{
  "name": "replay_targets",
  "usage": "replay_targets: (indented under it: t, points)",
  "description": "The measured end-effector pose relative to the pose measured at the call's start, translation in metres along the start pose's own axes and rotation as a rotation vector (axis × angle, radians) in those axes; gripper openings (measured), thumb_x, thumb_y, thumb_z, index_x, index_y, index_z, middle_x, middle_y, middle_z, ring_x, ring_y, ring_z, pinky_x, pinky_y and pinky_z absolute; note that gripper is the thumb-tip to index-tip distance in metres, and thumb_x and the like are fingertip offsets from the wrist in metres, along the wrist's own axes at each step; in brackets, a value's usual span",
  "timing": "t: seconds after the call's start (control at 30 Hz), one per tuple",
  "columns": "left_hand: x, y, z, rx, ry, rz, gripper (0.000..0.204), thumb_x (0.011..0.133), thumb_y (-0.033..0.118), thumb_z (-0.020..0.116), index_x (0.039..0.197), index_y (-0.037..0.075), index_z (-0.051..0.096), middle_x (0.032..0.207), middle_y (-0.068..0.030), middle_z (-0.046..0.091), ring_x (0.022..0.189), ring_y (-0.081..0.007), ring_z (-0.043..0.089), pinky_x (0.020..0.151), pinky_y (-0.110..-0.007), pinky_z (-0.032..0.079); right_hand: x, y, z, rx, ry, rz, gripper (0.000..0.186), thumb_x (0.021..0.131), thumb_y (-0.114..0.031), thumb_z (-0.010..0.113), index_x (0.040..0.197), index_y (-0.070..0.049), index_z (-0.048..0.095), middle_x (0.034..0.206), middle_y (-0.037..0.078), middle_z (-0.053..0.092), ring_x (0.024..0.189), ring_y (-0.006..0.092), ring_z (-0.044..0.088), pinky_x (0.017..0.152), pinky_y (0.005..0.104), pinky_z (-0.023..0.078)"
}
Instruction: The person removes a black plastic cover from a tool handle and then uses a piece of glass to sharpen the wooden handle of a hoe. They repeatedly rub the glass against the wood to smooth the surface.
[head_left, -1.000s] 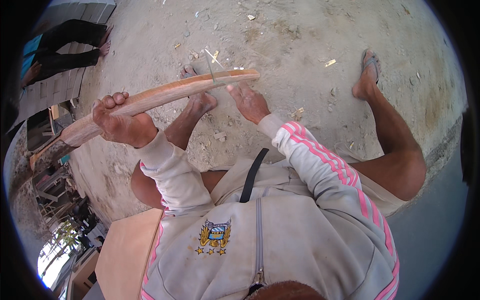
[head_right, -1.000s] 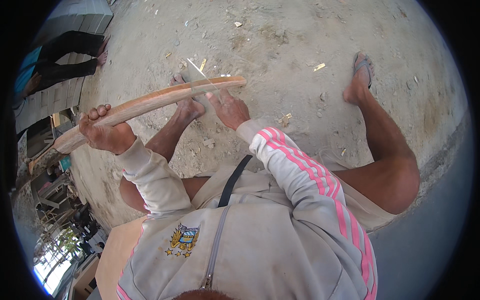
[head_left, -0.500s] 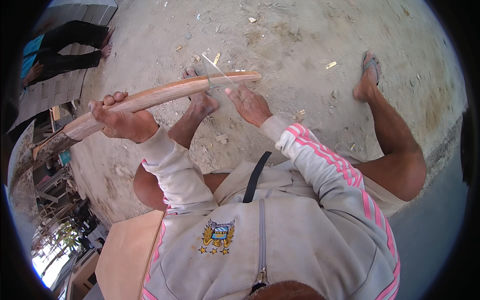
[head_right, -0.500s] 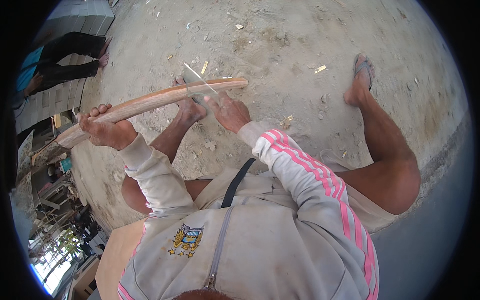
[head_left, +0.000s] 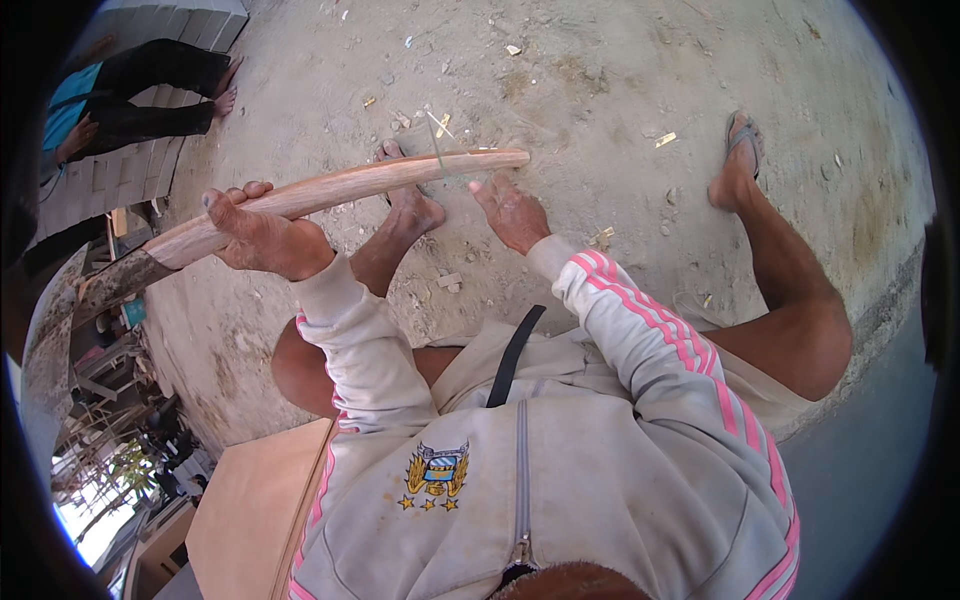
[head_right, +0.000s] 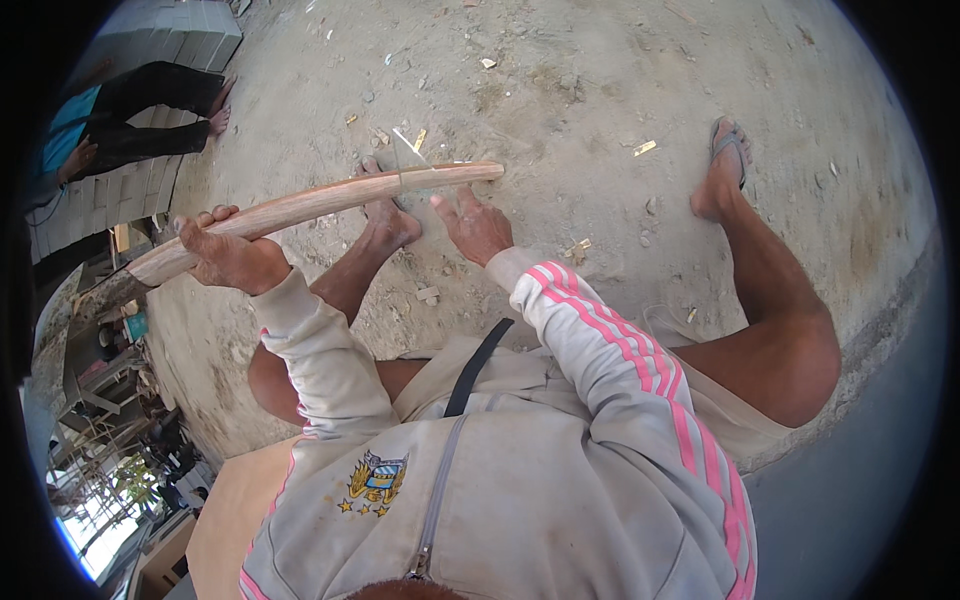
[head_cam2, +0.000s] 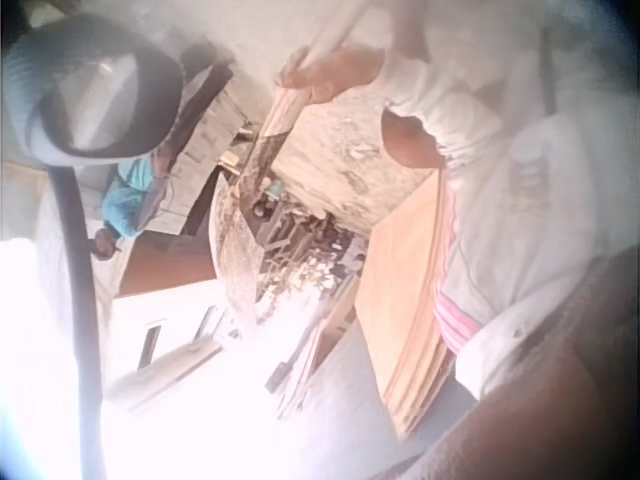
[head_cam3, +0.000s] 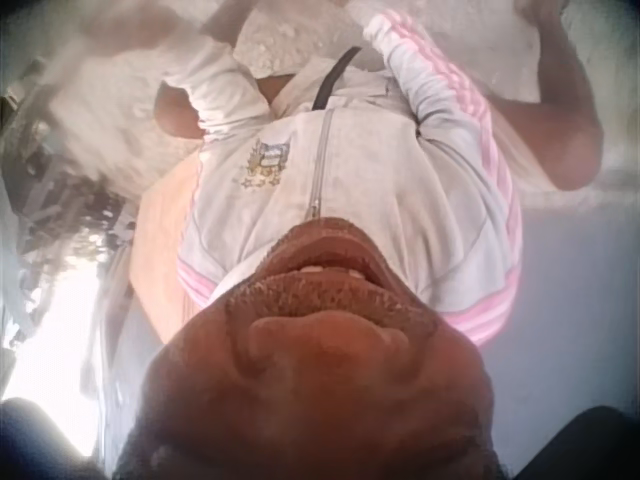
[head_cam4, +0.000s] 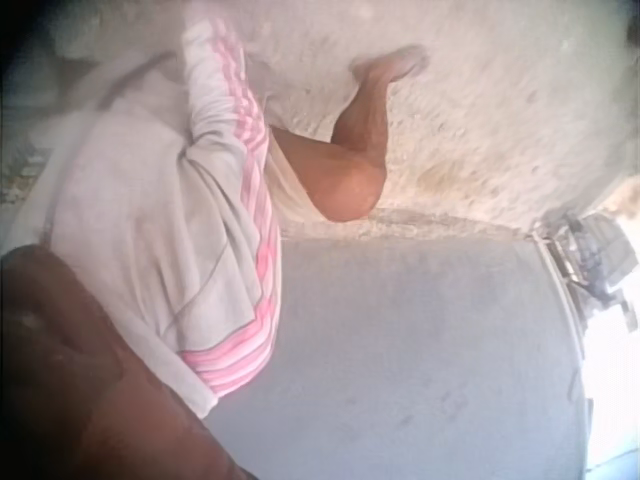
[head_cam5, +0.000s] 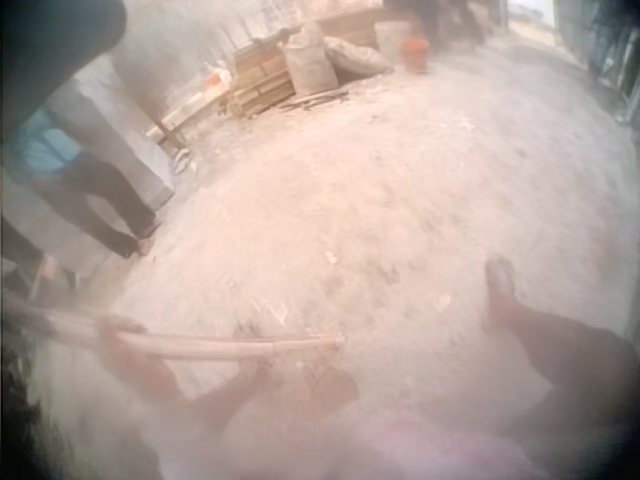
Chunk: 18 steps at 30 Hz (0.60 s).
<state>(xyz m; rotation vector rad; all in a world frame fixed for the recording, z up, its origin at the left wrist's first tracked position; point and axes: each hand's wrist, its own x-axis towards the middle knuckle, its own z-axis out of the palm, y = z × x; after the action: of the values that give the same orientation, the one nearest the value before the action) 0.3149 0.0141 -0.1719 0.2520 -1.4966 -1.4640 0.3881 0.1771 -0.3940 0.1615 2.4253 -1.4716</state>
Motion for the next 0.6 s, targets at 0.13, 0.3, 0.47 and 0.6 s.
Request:
replay_targets:
  t: [0.13, 0.3, 0.47, 0.6]
  points:
    - [0.005, -0.005, 0.001, -0.008, 0.009, -0.024, 0.046, 0.085, 0.036, 0.079, 0.094, 0.006, 0.045, 0.071, -0.0043, 0.05, 0.066, -0.0175, 0.055, 0.06, -0.032, 0.048, -0.001, 0.013, -0.009, -0.011, -0.007, 0.05, 0.064, 0.099, -0.063, 0.042, 0.111, -0.001, 0.056, 0.085, 0.028, 0.068, 0.083, 0.0493, 0.066, 0.071, 0.0576, 0.052]
    - [0.008, -0.015, -0.002, -0.049, -0.051, 0.0, 0.041, 0.086, 0.029, 0.079, 0.088, 0.004, 0.046, 0.07, -0.0059, 0.052, 0.063, -0.0191, 0.057, 0.059, -0.035, 0.05, -0.01, 0.008, 0.01, -0.081, 0.069, -0.047, 0.076, 0.097, -0.071, 0.036, 0.112, 0.001, 0.055, 0.094, 0.029, 0.069, 0.083, 0.0495, 0.067, 0.071, 0.0573, 0.051]
    - [0.018, -0.017, -0.002, -0.044, -0.047, -0.02, 0.052, 0.088, 0.032, 0.078, 0.109, 0.001, 0.042, 0.071, -0.0067, 0.053, 0.064, -0.0169, 0.057, 0.06, -0.031, 0.049, 0.011, 0.108, -0.038, 0.851, -0.283, 0.667, 0.087, 0.093, -0.079, 0.034, 0.123, 0.0, 0.052, 0.072, 0.005, 0.05, 0.059, 0.0218, 0.05, 0.057, 0.0367, 0.045]
    - [0.026, -0.032, 0.001, -0.057, -0.037, -0.064, 0.046, 0.092, 0.025, 0.074, 0.113, 0.0, 0.042, 0.072, -0.0071, 0.055, 0.06, -0.0166, 0.057, 0.059, -0.03, 0.049, -0.006, 0.083, -0.096, 1.254, -0.38, 0.476, 0.088, 0.095, -0.077, 0.034, 0.131, 0.002, 0.051, 0.075, 0.001, 0.048, 0.068, 0.0151, 0.05, 0.064, 0.0309, 0.045]
